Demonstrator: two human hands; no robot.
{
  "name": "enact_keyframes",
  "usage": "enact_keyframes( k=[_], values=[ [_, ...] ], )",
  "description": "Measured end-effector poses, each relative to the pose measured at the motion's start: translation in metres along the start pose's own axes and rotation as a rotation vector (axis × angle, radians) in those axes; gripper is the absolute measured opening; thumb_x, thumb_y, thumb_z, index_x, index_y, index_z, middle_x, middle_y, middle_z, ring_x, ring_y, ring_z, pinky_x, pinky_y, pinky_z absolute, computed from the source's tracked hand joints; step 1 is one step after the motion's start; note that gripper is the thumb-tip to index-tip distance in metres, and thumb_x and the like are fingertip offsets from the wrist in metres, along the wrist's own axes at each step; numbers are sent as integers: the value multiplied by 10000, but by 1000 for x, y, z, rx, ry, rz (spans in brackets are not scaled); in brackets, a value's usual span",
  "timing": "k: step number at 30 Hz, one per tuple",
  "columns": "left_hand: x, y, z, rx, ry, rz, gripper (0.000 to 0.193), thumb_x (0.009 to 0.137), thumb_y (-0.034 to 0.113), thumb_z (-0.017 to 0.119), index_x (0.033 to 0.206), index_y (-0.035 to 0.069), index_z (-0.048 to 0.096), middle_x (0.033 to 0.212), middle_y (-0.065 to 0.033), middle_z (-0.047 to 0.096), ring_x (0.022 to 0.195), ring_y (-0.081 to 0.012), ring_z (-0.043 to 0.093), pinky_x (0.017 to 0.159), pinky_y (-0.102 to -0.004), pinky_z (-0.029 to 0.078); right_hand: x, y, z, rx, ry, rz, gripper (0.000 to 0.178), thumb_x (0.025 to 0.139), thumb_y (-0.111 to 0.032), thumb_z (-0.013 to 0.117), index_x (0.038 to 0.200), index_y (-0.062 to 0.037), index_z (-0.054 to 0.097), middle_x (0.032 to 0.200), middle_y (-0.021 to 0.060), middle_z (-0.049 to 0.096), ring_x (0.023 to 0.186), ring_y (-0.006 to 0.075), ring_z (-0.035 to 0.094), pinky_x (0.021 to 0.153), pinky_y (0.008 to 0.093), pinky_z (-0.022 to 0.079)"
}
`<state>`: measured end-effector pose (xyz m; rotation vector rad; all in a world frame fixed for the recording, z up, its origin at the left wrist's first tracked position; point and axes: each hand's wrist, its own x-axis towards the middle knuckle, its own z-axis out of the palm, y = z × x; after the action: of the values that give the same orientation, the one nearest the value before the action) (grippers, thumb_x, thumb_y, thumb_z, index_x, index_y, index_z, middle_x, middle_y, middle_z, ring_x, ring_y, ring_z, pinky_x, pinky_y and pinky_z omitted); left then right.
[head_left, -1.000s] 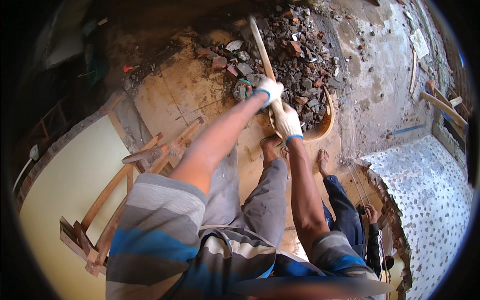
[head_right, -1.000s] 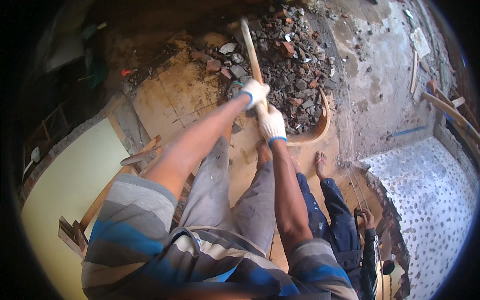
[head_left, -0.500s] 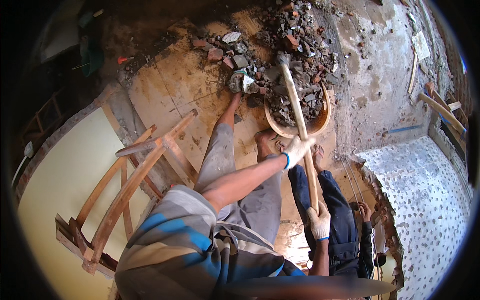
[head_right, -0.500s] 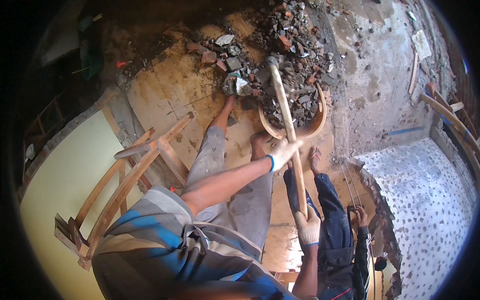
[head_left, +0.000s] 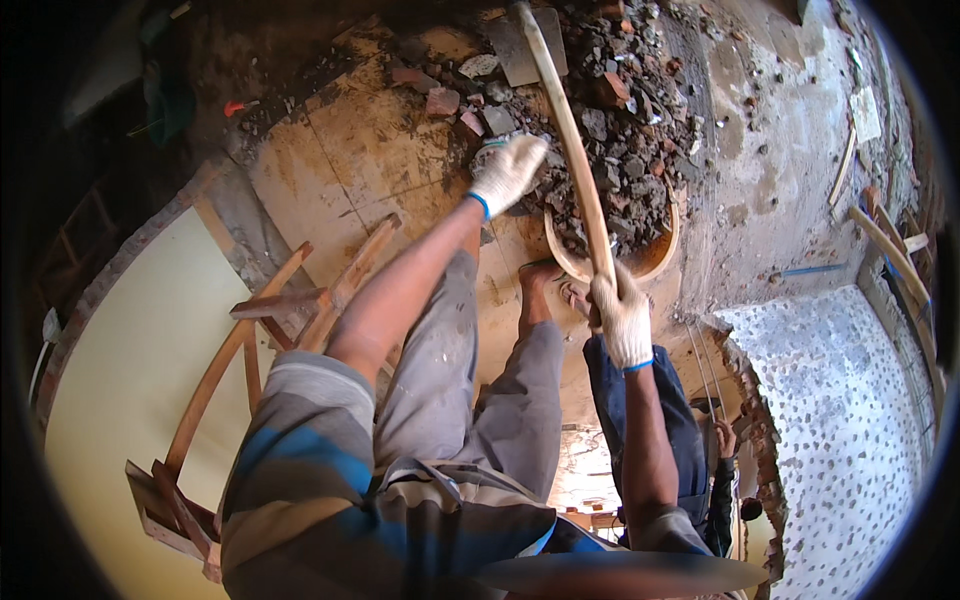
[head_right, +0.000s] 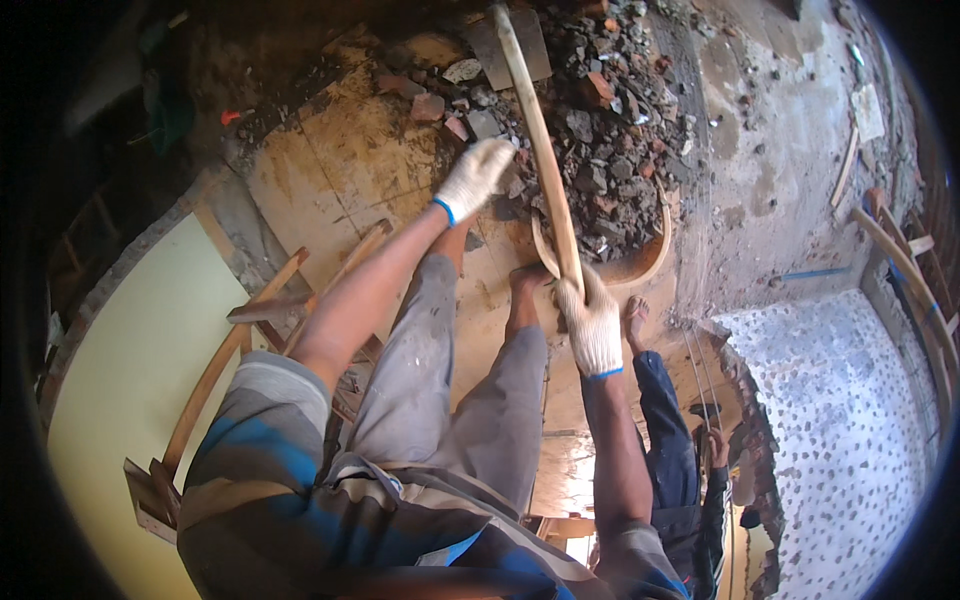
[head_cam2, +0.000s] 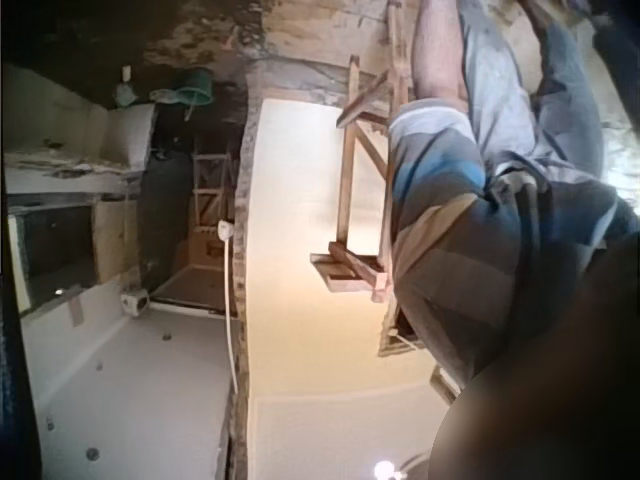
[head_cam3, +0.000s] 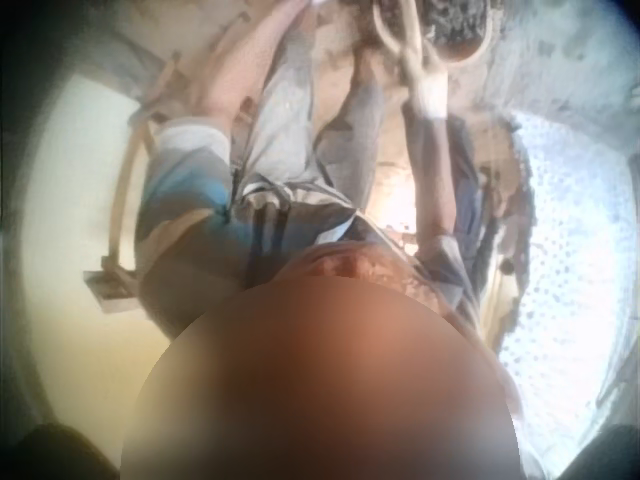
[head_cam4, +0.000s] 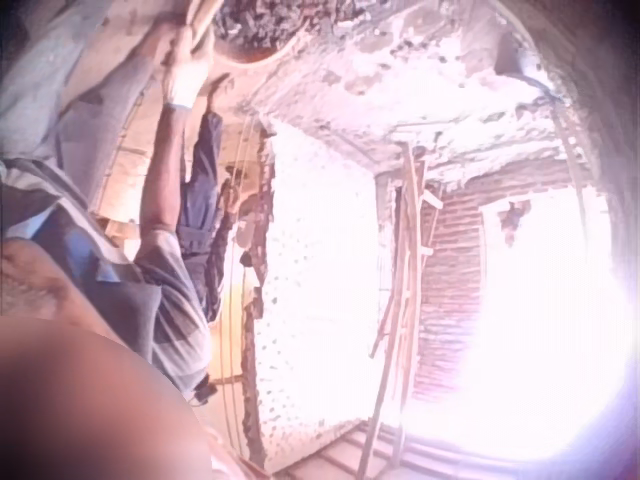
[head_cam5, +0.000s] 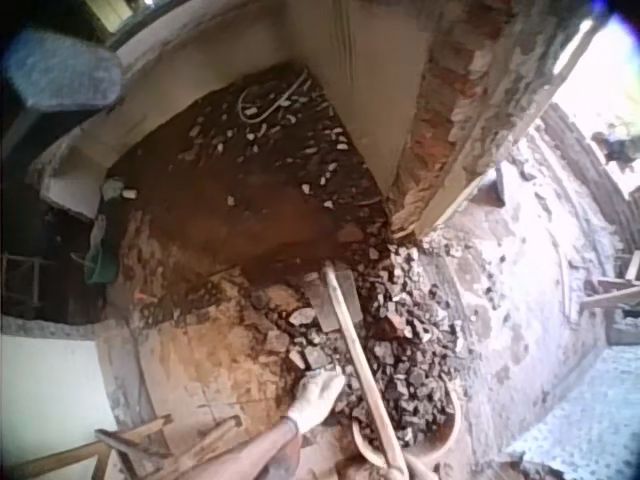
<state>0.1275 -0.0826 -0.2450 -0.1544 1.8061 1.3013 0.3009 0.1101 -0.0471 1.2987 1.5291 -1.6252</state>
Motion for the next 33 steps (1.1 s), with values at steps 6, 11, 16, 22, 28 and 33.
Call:
enact_keyframes(
  k=[6, 11, 16, 22, 28, 33],
  values=[
    [133, -71, -159, 697, 245, -70, 441, 1014, 348, 644, 1367, 85, 670, 1306, -194, 744, 1157, -418, 722, 1021, -480, 581, 41, -179, 43, 26, -124, 63, 450, 1122, -389, 648, 1356, -5, 666, 793, -17, 609, 598, 60, 544, 508, 240, 435],
    [219, -139, -181, 872, 216, -193, 340, 997, 362, 669, 1280, 175, 688, 1260, -171, 752, 1160, -399, 723, 1019, -536, 560, 63, -236, 70, -514, -148, -304, 296, 1139, -141, 522, 1324, 68, 620, 924, 70, 626, 540, 93, 538, 478, 245, 414],
    [281, -179, -165, 1050, 129, -31, 390, 955, 331, 740, 1297, 151, 689, 1181, -188, 762, 1090, -410, 748, 917, -576, 592, 80, -254, 63, -76, 140, 117, 519, 1037, -295, 672, 1354, 107, 581, 769, 115, 633, 457, 140, 543, 398, 284, 428],
    [321, -225, -152, 1146, 225, 123, 198, 975, 148, 621, 1111, 87, 752, 1009, -226, 776, 928, -383, 795, 723, -543, 635, 67, -264, 47, 77, 347, 293, 751, 1027, -461, 700, 1457, 124, 506, 690, 112, 613, 413, 152, 527, 341, 272, 401],
    [280, -188, -166, 33, 200, -214, 273, 1039, 226, 602, 1218, 56, 719, 982, -144, 775, 897, -263, 774, 789, -421, 629, 85, -280, 62, -545, 142, -64, 279, 990, -65, 694, 1221, 87, 662, 863, 134, 666, 593, 169, 621, 492, 294, 490],
    [162, -79, -193, -1112, 102, -117, 260, 1080, 59, 595, 1325, 12, 670, 1117, -121, 740, 890, -194, 746, 820, -341, 667, 87, -319, 90, -351, -15, 122, 223, 1108, -123, 519, 1054, 53, 644, 788, 67, 611, 549, 127, 584, 464, 287, 474]
  ],
)
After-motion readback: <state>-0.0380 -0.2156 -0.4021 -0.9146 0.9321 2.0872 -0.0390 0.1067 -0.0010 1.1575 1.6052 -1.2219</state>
